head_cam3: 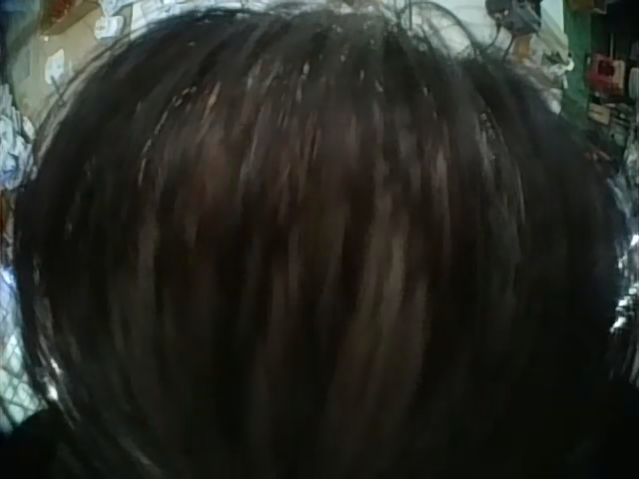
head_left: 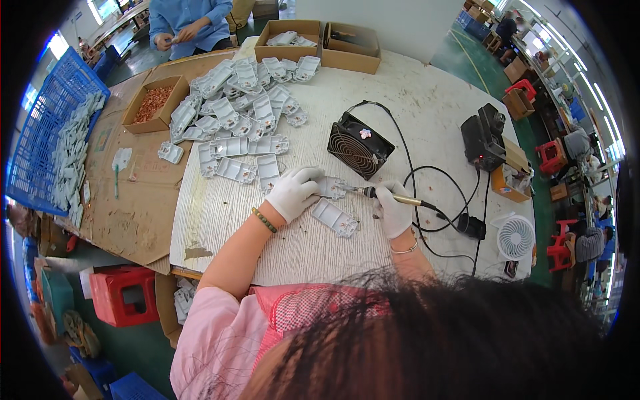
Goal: Soldering small electronic components and wires onto plastic housings at a factory workstation.
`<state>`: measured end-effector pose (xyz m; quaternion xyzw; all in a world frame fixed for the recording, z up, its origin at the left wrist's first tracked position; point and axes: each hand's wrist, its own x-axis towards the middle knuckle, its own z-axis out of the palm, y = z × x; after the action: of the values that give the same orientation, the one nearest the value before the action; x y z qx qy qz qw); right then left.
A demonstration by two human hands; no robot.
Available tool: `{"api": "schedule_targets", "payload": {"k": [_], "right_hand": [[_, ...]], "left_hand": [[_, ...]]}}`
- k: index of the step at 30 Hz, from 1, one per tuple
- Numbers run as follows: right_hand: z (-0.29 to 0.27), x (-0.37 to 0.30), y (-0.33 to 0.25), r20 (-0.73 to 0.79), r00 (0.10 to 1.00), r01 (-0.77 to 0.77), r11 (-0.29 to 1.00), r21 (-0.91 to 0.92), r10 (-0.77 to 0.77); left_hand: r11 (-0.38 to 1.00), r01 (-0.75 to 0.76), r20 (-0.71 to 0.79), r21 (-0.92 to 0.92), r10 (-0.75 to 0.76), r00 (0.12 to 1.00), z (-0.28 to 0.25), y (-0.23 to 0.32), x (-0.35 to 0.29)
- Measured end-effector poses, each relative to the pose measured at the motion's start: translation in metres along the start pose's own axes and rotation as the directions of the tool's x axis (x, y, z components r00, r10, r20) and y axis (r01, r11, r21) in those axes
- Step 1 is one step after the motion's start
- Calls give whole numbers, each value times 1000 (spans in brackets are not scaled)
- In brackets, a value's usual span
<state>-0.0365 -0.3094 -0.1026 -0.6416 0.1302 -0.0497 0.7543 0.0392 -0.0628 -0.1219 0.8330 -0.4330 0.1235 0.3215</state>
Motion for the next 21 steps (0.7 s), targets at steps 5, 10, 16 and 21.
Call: {"api": "schedule_targets", "payload": {"k": [5, 10, 16, 21], "right_hand": [[-6, 4, 8, -1, 1000, 6, 999, -34, -6], [-8, 6, 10, 7, 1000, -22, 997, 78, 21], [-5, 3, 7, 36, 999, 15, 1000, -25, -14], [-7, 3, 7, 87, 996, 26, 998, -48, -22]], "left_hand": [[1000, 6, -3, -6, -6, 1000, 0, 1, 1], [1000, 2, -5, -13, -2, 1000, 0, 1, 1], [999, -19, -16, -26, 19, 1000, 0, 1, 2], [1000, -17, -11, -12, 17, 1000, 0, 0, 1]]}}
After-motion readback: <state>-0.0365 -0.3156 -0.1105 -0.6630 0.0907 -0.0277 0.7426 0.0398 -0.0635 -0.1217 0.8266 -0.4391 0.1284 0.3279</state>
